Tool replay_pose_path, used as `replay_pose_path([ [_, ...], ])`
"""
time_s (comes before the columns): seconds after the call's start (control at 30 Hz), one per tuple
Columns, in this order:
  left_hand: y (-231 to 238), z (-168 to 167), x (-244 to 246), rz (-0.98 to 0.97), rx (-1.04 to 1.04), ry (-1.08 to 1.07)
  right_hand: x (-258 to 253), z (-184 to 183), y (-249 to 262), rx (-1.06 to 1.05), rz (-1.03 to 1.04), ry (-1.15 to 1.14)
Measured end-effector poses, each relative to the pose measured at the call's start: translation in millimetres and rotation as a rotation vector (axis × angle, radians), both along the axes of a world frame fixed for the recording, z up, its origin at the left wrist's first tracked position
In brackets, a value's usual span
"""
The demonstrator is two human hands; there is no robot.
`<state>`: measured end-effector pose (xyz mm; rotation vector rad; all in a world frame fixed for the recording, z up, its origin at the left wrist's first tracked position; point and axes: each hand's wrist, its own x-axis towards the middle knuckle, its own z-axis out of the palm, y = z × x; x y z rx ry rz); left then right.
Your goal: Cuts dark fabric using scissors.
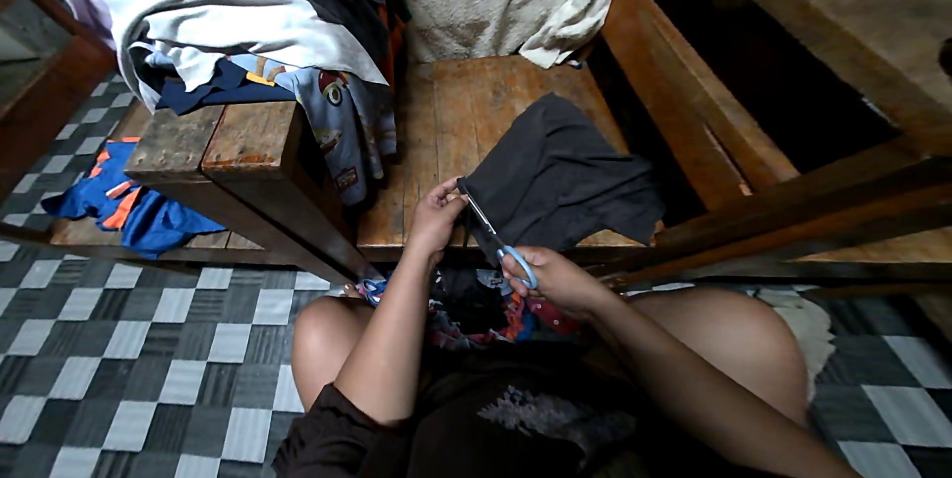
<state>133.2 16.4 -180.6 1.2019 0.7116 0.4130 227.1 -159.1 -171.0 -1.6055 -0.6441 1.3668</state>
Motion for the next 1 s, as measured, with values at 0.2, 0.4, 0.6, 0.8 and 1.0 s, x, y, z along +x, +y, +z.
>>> replay_pose_path([
  [0.2,-2,0,1,-0.017,-0.061,-0.04,2,-3,2,0.051,0.017,0.066],
  [0.4,1,2,-1,-0.071,-0.041,-0.004,2,-3,6,0.078,0.014,0.086],
  [0.6,2,2,-3,-0.076,-0.047,0.007,-3,-2,8,0.057,-0.023,0.087],
  [0.8,2,2,-3,-0.088,-0.05,0.018,-6,-3,9,0.062,-0.029,0.114],
  [1.0,-1,4,-3,-0.173,-0.047,0.036,-7,-7,12,0.101,-0.024,0.138],
])
